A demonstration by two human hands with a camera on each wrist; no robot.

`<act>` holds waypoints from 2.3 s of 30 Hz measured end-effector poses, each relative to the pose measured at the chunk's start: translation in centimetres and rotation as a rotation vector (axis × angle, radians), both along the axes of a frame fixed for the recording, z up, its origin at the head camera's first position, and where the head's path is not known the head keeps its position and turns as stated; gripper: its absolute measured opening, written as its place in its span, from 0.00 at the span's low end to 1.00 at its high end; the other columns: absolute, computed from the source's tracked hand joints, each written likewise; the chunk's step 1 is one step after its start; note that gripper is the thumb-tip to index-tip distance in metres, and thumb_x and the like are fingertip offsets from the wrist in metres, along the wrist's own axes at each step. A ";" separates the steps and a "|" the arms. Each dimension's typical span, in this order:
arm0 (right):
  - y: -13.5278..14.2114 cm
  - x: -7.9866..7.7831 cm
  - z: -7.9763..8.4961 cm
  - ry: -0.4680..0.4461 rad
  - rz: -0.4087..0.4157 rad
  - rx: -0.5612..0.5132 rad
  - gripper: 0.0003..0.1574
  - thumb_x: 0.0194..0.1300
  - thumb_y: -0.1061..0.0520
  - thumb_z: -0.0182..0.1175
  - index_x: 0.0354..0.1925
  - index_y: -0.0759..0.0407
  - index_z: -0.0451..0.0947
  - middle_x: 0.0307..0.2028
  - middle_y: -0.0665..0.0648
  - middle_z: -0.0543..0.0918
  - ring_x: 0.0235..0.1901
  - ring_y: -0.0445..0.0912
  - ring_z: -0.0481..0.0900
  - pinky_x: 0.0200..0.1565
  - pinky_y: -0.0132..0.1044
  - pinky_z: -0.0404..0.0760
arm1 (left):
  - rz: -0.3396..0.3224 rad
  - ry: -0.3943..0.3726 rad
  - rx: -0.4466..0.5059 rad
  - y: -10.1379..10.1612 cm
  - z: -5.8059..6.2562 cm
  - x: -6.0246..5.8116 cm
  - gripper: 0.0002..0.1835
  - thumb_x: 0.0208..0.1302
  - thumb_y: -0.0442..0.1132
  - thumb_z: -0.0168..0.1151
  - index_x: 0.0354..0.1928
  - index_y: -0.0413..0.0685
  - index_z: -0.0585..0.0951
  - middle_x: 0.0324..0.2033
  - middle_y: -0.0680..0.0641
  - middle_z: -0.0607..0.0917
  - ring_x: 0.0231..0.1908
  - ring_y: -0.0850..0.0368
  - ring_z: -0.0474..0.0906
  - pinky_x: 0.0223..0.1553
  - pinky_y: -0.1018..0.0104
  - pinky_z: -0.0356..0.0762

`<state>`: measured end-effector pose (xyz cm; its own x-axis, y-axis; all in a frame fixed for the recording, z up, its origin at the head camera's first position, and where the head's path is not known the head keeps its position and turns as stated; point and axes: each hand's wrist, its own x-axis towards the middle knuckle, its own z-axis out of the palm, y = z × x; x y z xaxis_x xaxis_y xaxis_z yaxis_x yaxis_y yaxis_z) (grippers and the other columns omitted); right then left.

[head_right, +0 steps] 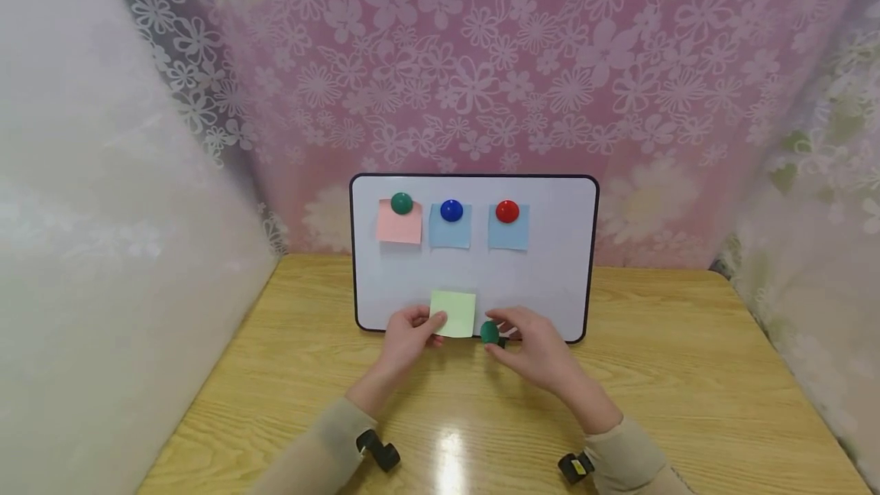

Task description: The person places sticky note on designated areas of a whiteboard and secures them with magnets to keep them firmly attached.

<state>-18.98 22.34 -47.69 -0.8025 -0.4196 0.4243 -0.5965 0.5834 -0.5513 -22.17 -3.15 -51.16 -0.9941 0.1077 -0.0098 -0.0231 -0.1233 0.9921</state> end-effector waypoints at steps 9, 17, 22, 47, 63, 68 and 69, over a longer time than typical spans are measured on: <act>-0.1 -0.1 -0.2 0.074 -0.060 -0.059 0.28 0.59 0.65 0.81 0.57 0.62 0.85 0.50 0.56 0.87 0.42 0.51 0.88 0.41 0.41 0.90 | 0.002 0.000 0.038 1.3 -0.3 -0.2 0.13 0.73 0.38 0.72 0.45 0.32 0.86 0.34 0.42 0.89 0.27 0.50 0.88 0.36 0.56 0.90; -0.5 -0.2 -0.2 0.082 -0.093 -0.088 0.30 0.59 0.65 0.81 0.59 0.64 0.84 0.50 0.57 0.87 0.44 0.52 0.87 0.41 0.44 0.91 | 0.030 -0.020 0.065 2.2 -0.3 -0.2 0.12 0.73 0.37 0.72 0.45 0.32 0.85 0.33 0.42 0.89 0.27 0.48 0.89 0.34 0.59 0.90; -0.7 -0.4 -0.3 0.106 -0.104 -0.100 0.33 0.58 0.65 0.81 0.61 0.66 0.83 0.50 0.59 0.87 0.44 0.54 0.88 0.40 0.46 0.91 | 0.038 -0.023 0.073 2.6 -0.3 -0.4 0.12 0.72 0.36 0.73 0.45 0.32 0.85 0.34 0.42 0.89 0.26 0.52 0.88 0.35 0.57 0.90; -1.1 -1.3 -0.3 0.169 -0.133 -0.126 0.29 0.59 0.64 0.81 0.57 0.64 0.85 0.51 0.59 0.86 0.44 0.52 0.87 0.37 0.45 0.90 | 0.043 0.014 0.036 3.5 -0.9 -0.8 0.11 0.74 0.40 0.72 0.45 0.37 0.87 0.34 0.42 0.89 0.26 0.55 0.87 0.40 0.46 0.90; -2.2 -2.5 0.0 0.191 -0.150 -0.107 0.28 0.59 0.63 0.81 0.57 0.64 0.86 0.51 0.60 0.86 0.42 0.51 0.87 0.37 0.44 0.90 | 0.067 0.076 0.001 4.3 -1.0 -1.0 0.10 0.74 0.40 0.71 0.44 0.37 0.88 0.32 0.43 0.89 0.24 0.57 0.86 0.35 0.51 0.90; -2.7 -3.1 0.1 0.187 -0.179 -0.077 0.29 0.59 0.62 0.82 0.57 0.63 0.86 0.52 0.59 0.86 0.42 0.50 0.86 0.39 0.43 0.90 | 0.077 0.078 -0.010 4.3 -1.1 -1.2 0.10 0.74 0.39 0.71 0.44 0.38 0.88 0.32 0.45 0.89 0.24 0.57 0.86 0.34 0.53 0.90; -2.7 -3.2 0.2 0.189 -0.183 -0.071 0.29 0.59 0.62 0.82 0.57 0.64 0.86 0.52 0.59 0.85 0.42 0.51 0.86 0.39 0.44 0.90 | 0.079 0.080 -0.016 4.3 -1.2 -1.2 0.09 0.74 0.39 0.71 0.45 0.38 0.88 0.31 0.45 0.89 0.24 0.57 0.86 0.33 0.53 0.90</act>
<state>-22.20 19.59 -47.49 -0.7659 -0.2388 0.5970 -0.5809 0.6550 -0.4832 -23.41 1.17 -52.33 -0.9972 0.0299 0.0686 0.0650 -0.1063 0.9922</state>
